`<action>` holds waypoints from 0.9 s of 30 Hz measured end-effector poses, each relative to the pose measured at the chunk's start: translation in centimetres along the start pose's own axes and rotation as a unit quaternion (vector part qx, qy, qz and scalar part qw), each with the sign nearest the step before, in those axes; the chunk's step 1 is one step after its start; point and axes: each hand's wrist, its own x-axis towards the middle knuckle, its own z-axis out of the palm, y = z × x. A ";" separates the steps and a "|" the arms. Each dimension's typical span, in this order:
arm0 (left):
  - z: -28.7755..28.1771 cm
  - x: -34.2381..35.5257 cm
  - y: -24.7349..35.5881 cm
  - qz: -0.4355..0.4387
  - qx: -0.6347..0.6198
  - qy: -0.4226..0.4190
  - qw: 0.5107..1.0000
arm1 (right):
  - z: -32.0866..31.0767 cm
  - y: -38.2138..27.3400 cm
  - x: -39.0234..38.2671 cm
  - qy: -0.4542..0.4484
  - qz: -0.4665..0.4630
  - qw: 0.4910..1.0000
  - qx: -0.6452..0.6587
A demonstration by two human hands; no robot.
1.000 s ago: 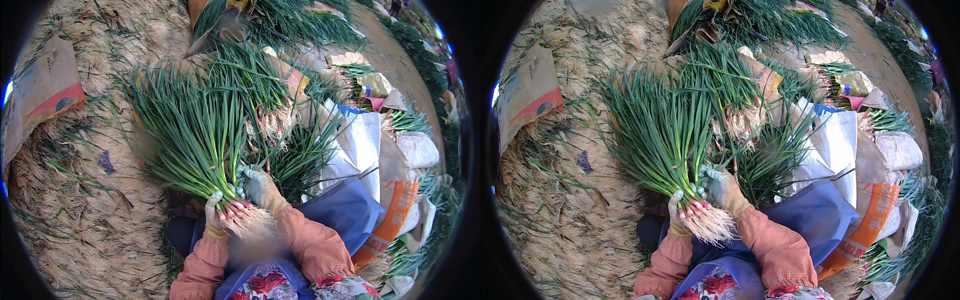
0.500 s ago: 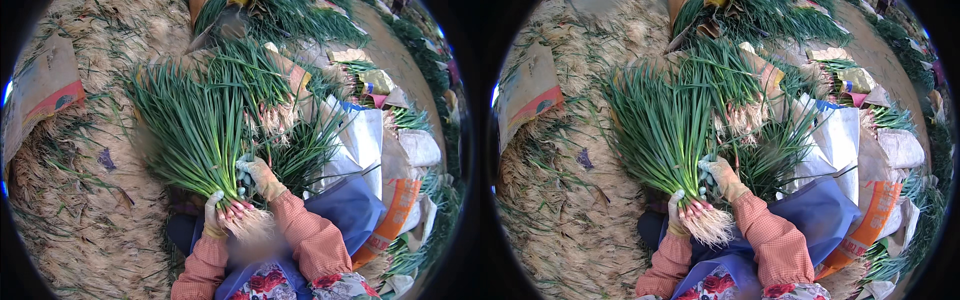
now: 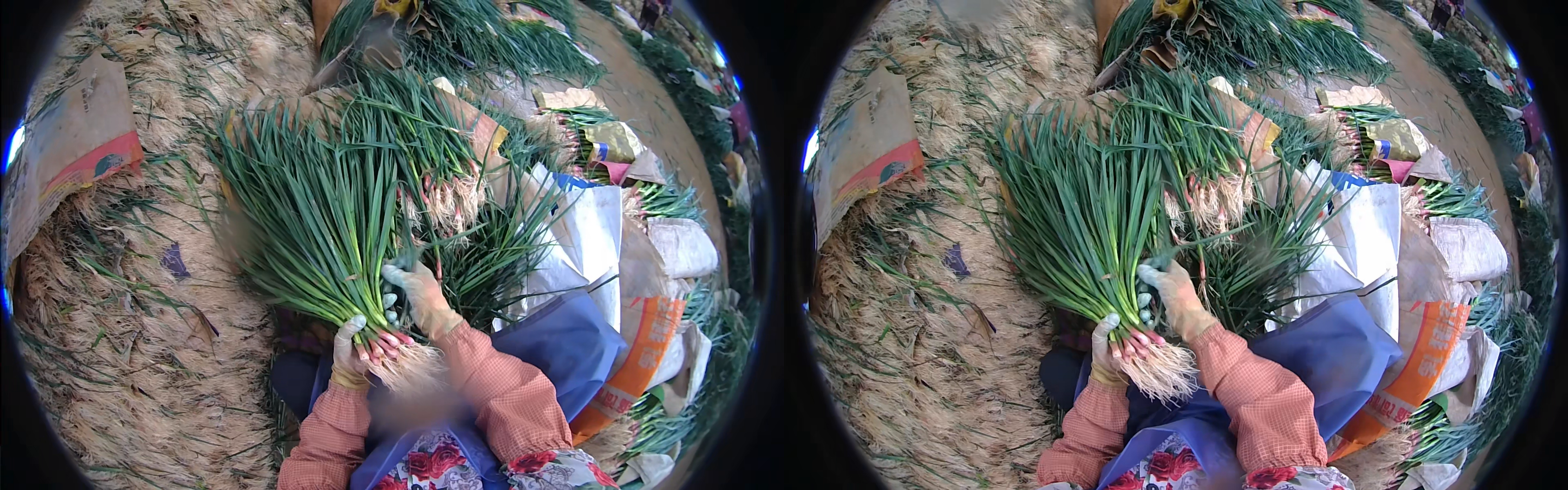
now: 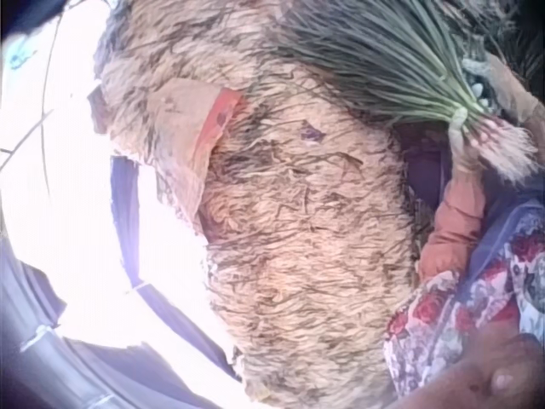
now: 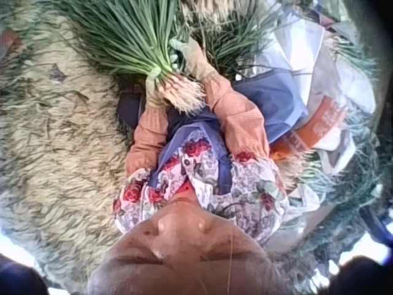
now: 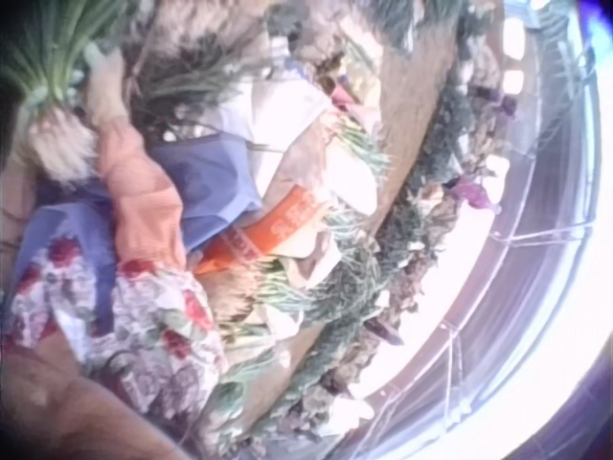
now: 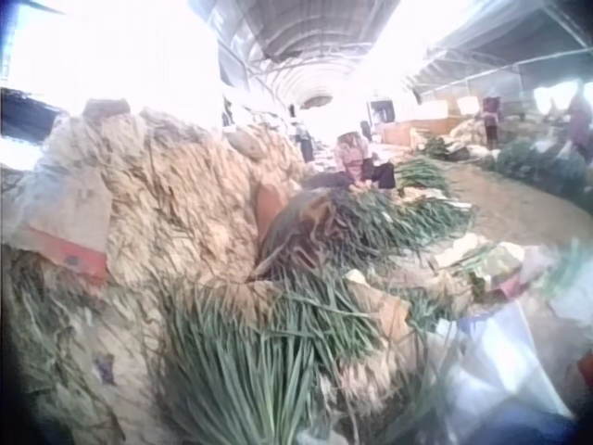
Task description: The person gathers green onions into bundles and ties them with rubber bands. They repeatedly pick up bunches, align the roots, and secure them before placing the finished bundles aside.
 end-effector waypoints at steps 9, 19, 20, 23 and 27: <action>1.5 -1.0 0.6 0.040 0.014 -0.084 0.996 | -2.4 -6.4 0.5 -0.038 -0.150 0.964 0.215; -2.6 0.7 0.6 -0.030 -0.004 -0.096 0.995 | 1.4 -5.4 1.3 -0.006 -0.124 0.779 -0.614; -2.9 0.7 0.5 -0.018 0.004 -0.090 0.996 | 1.9 -5.7 1.4 -0.007 -0.106 0.699 -0.707; -4.5 1.5 -0.4 -0.016 0.005 -0.099 0.995 | -0.1 -4.2 2.8 0.023 -0.113 0.730 -0.674; -5.0 2.0 0.3 -0.095 -0.027 -0.149 0.984 | 0.6 -3.2 1.8 -0.035 -0.032 0.955 -0.294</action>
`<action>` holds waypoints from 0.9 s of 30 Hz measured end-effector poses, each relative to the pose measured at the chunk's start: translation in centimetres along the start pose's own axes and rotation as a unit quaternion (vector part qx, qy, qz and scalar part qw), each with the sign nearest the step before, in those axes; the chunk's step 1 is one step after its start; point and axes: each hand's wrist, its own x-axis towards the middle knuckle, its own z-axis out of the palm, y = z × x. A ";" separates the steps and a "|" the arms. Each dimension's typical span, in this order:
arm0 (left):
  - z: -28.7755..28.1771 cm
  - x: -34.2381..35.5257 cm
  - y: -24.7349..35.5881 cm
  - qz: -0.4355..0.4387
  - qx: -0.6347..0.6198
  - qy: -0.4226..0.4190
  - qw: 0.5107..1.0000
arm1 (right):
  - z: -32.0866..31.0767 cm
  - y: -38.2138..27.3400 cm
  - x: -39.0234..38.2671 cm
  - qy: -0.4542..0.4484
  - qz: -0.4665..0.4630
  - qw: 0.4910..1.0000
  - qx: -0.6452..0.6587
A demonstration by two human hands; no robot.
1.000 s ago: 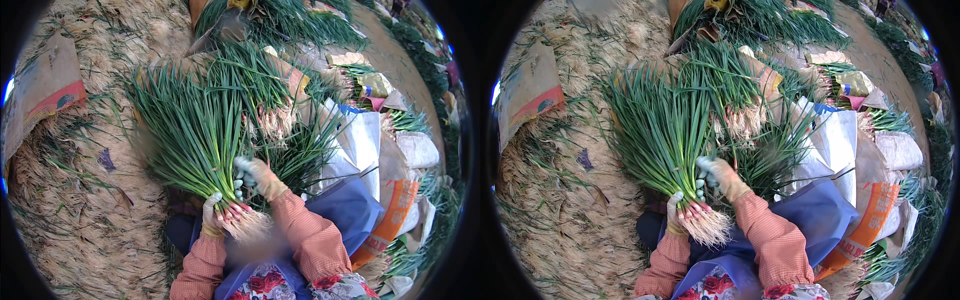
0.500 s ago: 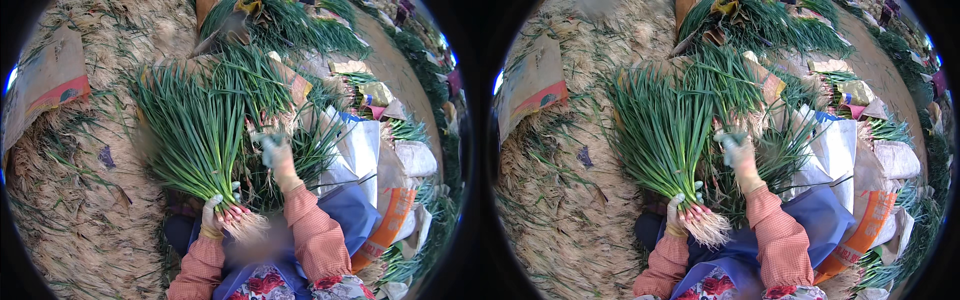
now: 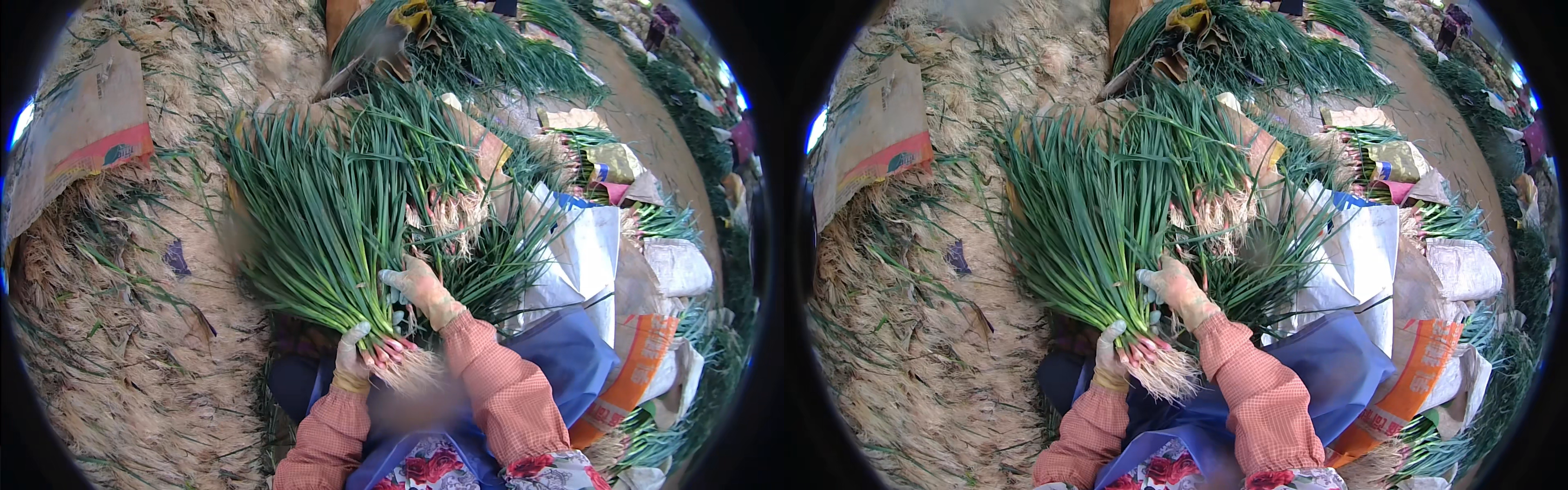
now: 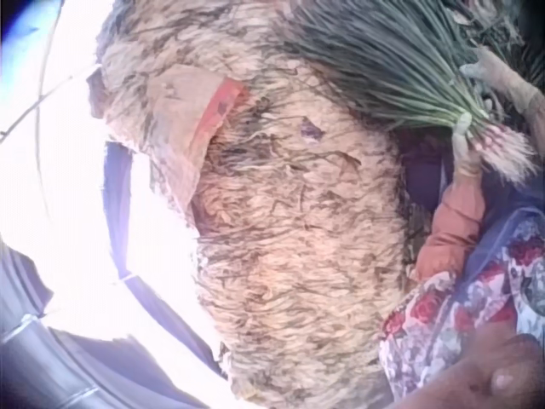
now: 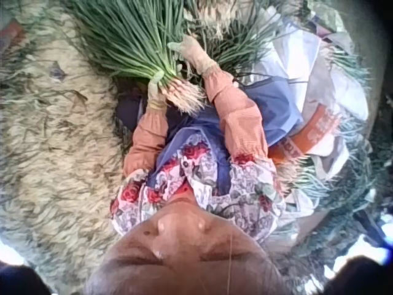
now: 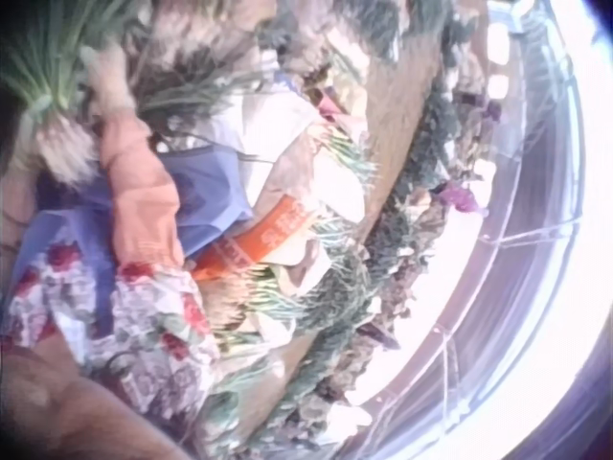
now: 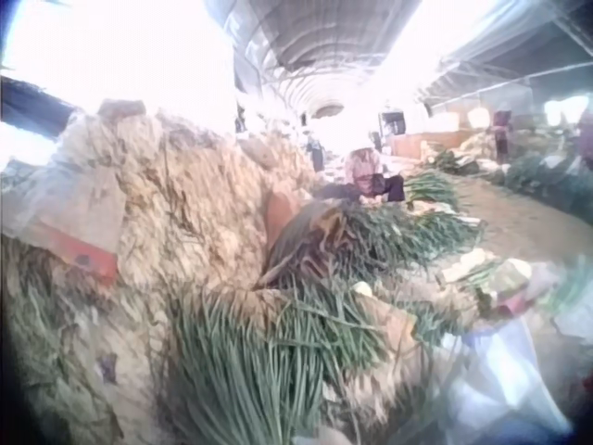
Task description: The person gathers green onions into bundles and ties them with rubber bands. They repeatedly pick up bunches, align the roots, and secure them before placing the finished bundles aside.
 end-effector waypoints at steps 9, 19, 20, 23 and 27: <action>5.9 0.1 -0.3 0.113 -0.016 0.071 0.991 | -2.2 -0.3 -0.6 0.218 -0.213 0.948 -0.090; 6.8 -1.4 1.5 0.142 0.058 0.026 0.988 | -5.9 -0.6 -0.8 0.145 0.043 0.976 0.156; 7.1 -0.5 1.1 0.135 0.075 0.020 0.988 | -5.3 0.8 -0.9 0.133 0.003 0.985 0.111; 5.7 1.2 -0.3 0.040 0.102 -0.005 0.994 | -3.8 6.9 0.7 0.073 -0.124 0.970 -0.195; 5.3 2.3 -1.3 0.117 0.107 0.133 0.978 | -1.2 1.0 -2.3 0.057 -0.188 0.928 -0.315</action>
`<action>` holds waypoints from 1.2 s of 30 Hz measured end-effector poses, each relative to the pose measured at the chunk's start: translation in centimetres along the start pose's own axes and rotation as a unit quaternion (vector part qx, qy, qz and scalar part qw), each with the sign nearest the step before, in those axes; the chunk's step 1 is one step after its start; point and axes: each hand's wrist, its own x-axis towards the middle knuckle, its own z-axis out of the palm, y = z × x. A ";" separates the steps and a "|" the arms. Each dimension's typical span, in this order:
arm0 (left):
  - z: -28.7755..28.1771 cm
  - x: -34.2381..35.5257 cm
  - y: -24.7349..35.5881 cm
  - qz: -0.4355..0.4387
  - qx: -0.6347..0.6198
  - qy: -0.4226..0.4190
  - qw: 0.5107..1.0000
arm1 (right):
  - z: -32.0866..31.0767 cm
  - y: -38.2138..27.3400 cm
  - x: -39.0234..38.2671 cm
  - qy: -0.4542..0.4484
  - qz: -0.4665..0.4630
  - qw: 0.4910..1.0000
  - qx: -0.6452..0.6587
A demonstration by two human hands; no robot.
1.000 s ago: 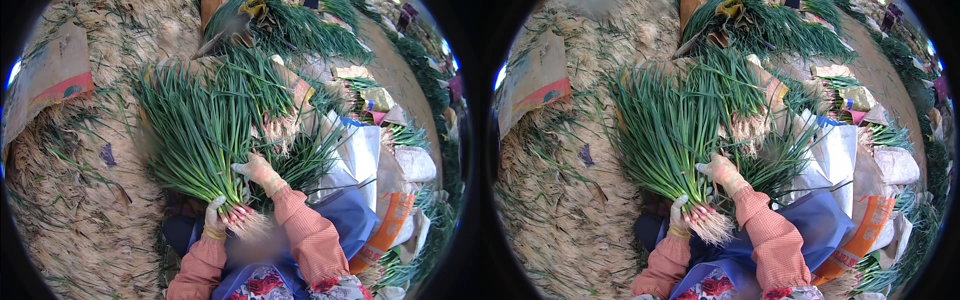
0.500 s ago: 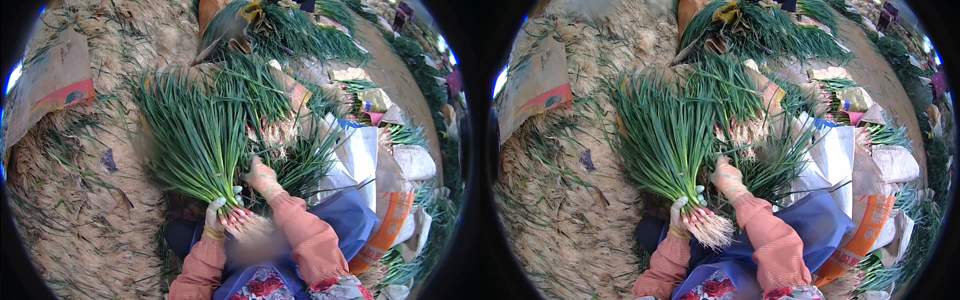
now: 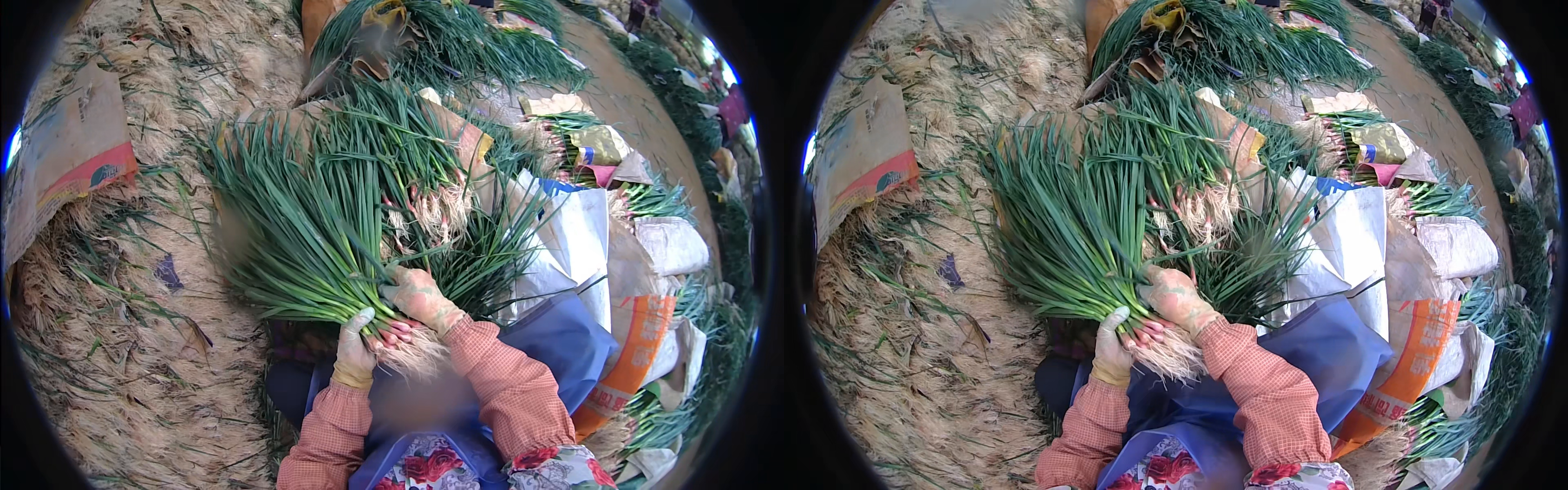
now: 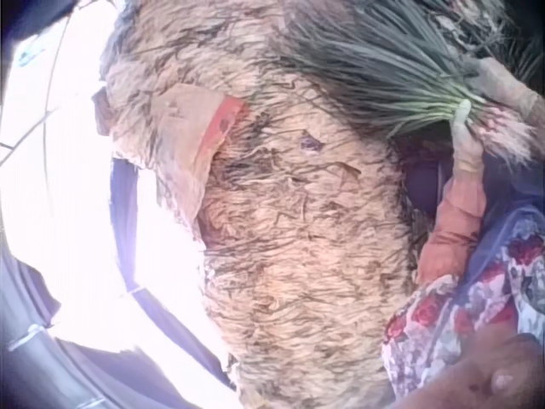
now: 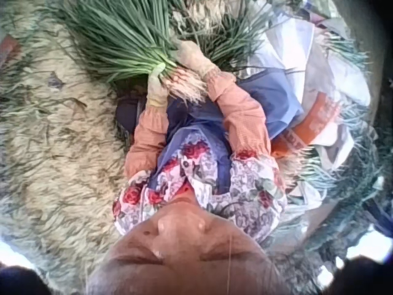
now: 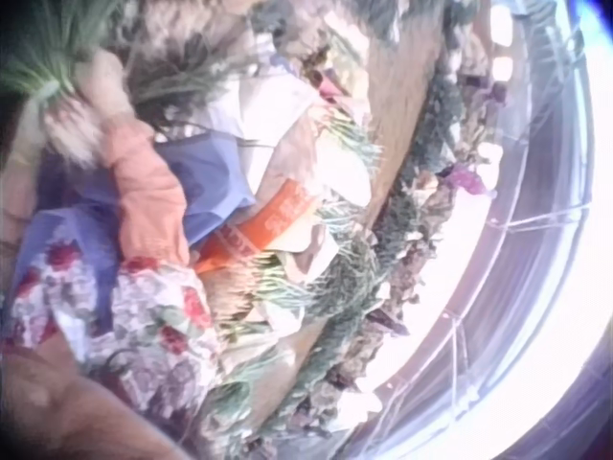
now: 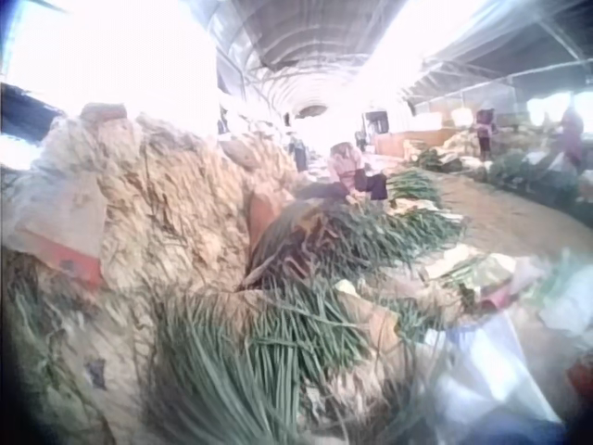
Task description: The person gathers green onions into bundles and ties them with rubber bands. They repeatedly pick up bunches, align the roots, and secure them before placing the finished bundles aside.
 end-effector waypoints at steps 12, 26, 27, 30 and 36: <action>1.1 -1.2 0.4 0.040 -0.073 0.012 0.996 | -3.6 5.1 -2.0 0.003 0.153 0.884 0.442; 0.8 -1.6 2.1 -0.036 -0.035 -0.063 0.997 | -4.1 5.4 0.9 0.037 0.128 0.969 -0.206; 0.4 -1.3 1.9 -0.047 -0.048 -0.081 0.994 | -4.6 7.3 -0.7 -0.119 0.144 0.937 -0.295; 1.1 -1.4 0.9 0.057 -0.021 0.027 0.998 | -5.9 6.4 -4.4 -0.442 0.034 0.795 -0.414; -1.5 -0.5 0.9 -0.001 -0.004 -0.033 0.999 | -3.1 1.6 -1.5 -0.301 0.109 0.916 0.243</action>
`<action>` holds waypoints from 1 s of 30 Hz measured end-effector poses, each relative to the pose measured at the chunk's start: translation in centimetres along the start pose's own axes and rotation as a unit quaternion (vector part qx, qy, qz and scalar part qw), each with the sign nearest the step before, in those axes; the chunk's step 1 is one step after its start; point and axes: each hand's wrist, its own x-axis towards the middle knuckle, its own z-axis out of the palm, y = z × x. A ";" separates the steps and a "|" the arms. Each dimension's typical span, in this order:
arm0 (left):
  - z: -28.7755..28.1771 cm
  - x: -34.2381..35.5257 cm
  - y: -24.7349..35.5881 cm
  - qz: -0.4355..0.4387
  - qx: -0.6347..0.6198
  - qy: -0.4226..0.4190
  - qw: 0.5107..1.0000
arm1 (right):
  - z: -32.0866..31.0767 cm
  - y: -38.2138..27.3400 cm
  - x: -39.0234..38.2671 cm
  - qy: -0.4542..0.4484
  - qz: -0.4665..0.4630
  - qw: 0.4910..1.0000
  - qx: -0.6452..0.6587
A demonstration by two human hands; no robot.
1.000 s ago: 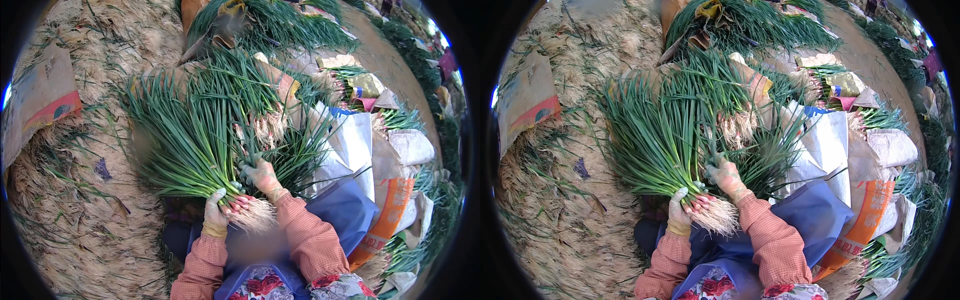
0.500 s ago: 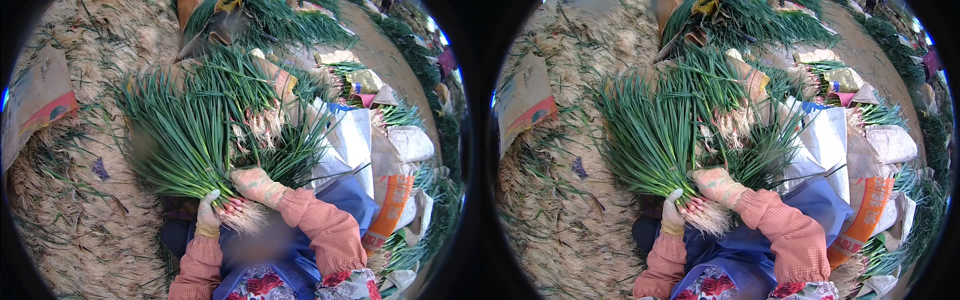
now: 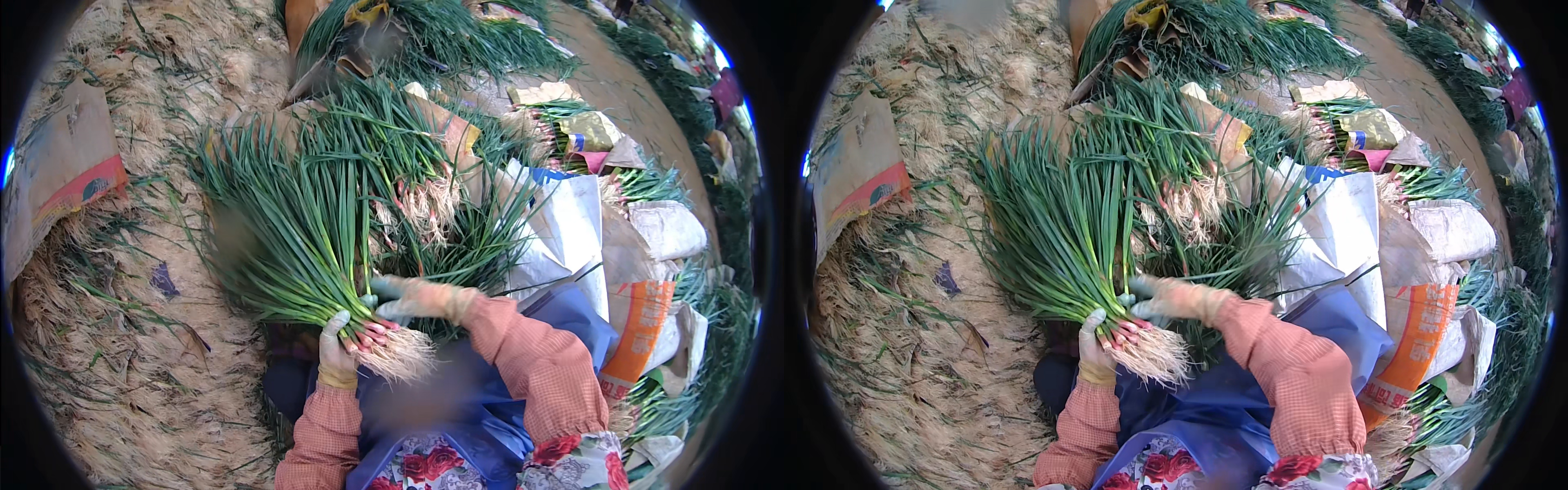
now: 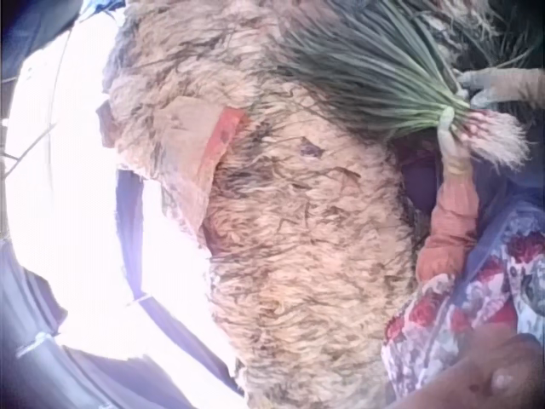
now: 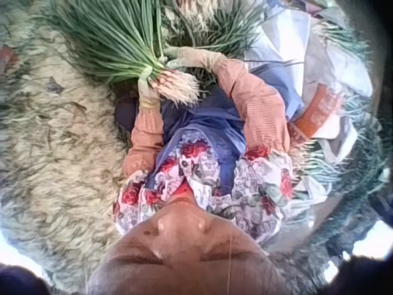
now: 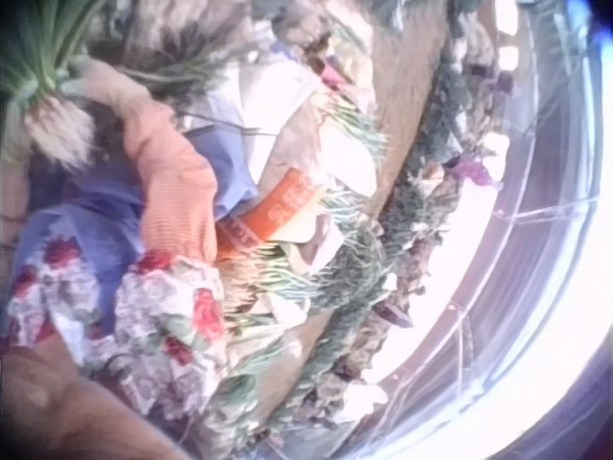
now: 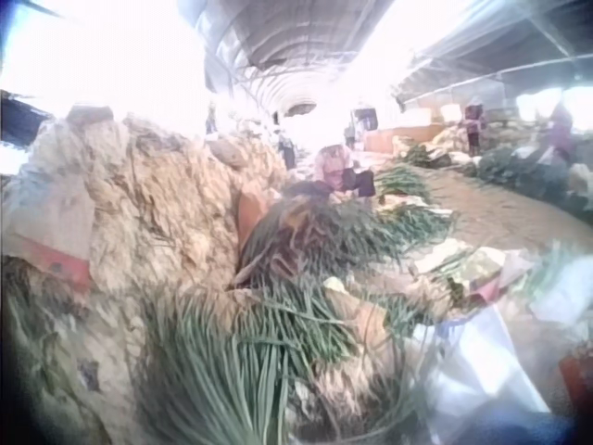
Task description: The person gathers green onions into bundles and ties them with rubber bands. They repeatedly pick up bunches, align the roots, and secure them before placing the finished bundles aside.
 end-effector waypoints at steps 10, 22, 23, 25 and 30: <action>-1.6 1.0 0.3 -0.028 -0.012 0.001 1.000 | 0.7 -0.7 3.2 0.144 -0.034 0.808 -0.570; 1.5 1.1 -1.1 0.027 -0.043 -0.017 0.999 | -1.6 0.3 4.2 0.255 0.018 0.921 -0.295; -0.4 1.7 -1.6 0.024 -0.015 -0.002 1.000 | -0.4 -0.5 4.3 0.209 0.020 0.911 -0.356; -0.4 1.3 -1.3 0.009 0.000 0.007 1.000 | 1.2 -0.4 3.9 0.232 -0.026 0.908 -0.347; 0.9 1.8 -1.3 -0.018 -0.088 -0.061 0.994 | 2.7 4.0 4.9 0.346 -0.073 0.891 0.286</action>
